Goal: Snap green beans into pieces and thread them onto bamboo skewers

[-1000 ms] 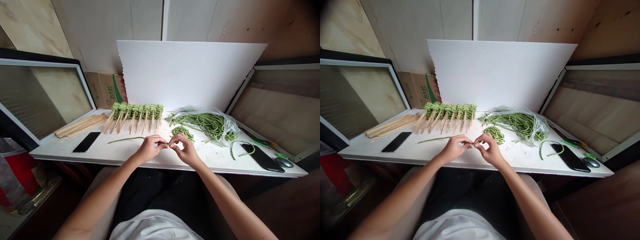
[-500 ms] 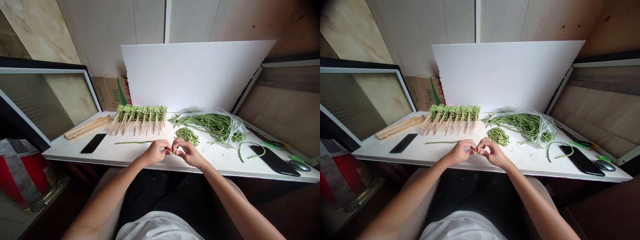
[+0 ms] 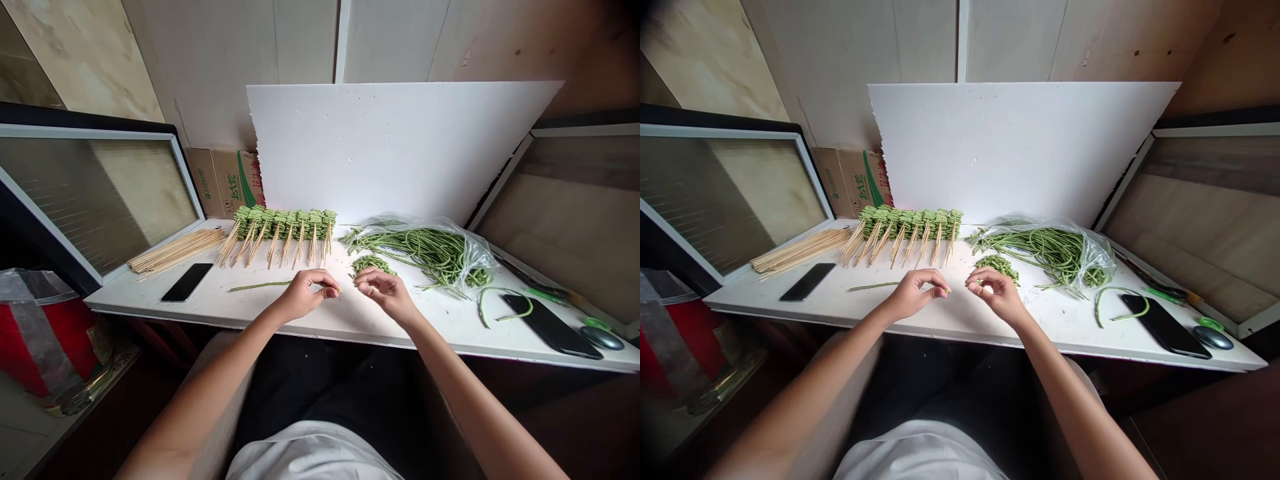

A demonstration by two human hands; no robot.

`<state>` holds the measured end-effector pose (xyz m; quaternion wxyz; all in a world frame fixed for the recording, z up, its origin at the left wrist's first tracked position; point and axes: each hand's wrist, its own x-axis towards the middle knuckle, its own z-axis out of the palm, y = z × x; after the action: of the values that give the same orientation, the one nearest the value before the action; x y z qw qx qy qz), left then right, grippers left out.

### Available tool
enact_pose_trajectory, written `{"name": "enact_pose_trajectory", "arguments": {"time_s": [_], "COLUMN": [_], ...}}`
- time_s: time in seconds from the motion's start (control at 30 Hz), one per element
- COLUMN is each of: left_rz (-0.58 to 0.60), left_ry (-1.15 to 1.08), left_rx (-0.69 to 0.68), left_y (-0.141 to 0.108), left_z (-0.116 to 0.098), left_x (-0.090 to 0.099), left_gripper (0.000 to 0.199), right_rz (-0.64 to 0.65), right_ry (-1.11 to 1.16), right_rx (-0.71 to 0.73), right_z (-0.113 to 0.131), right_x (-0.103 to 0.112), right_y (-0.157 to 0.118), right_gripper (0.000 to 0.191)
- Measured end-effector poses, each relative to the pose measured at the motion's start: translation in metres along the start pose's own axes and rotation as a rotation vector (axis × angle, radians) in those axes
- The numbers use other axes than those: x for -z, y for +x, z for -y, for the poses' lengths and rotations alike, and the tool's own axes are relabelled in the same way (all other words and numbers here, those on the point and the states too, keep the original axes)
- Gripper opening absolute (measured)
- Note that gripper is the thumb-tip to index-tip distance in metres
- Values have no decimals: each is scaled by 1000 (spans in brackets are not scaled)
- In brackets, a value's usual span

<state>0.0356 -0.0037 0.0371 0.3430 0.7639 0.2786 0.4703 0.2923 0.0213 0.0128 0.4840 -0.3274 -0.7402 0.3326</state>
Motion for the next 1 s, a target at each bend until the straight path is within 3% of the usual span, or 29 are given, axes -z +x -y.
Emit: {"name": "enact_pose_trajectory", "arguments": {"time_s": [0.13, 0.3, 0.4, 0.53, 0.6, 0.7, 0.9, 1.0], "left_rz": [-25, -1, -46, -100, -101, -92, -97, -110], "left_ry": [-10, -4, 1, 81, 117, 141, 161, 153], "left_rx": [5, 41, 87, 78, 54, 31, 1, 28], "left_y": [1, 1, 1, 0, -1, -2, -2, -3], "left_z": [12, 26, 31, 30, 27, 23, 30, 33], "left_x": [-1, -2, -2, -3, -5, -7, -7, -6], "left_gripper": [21, 26, 27, 28, 29, 28, 28, 28], "right_rz": [-93, -47, -92, -89, -20, 9, -61, -53], "right_ry": [-507, -703, -645, -322, -215, -229, -261, -242], "right_rx": [38, -6, -35, -85, -75, 9, 146, 154], "right_z": [-35, -56, -46, -13, 6, 23, 20, 20], "right_x": [-6, -12, -6, -3, -9, -22, -30, -31], "right_y": [-4, -11, -6, 0, -1, -7, -10, -10], "right_gripper": [39, 34, 46, 59, 51, 39, 22, 27]}}
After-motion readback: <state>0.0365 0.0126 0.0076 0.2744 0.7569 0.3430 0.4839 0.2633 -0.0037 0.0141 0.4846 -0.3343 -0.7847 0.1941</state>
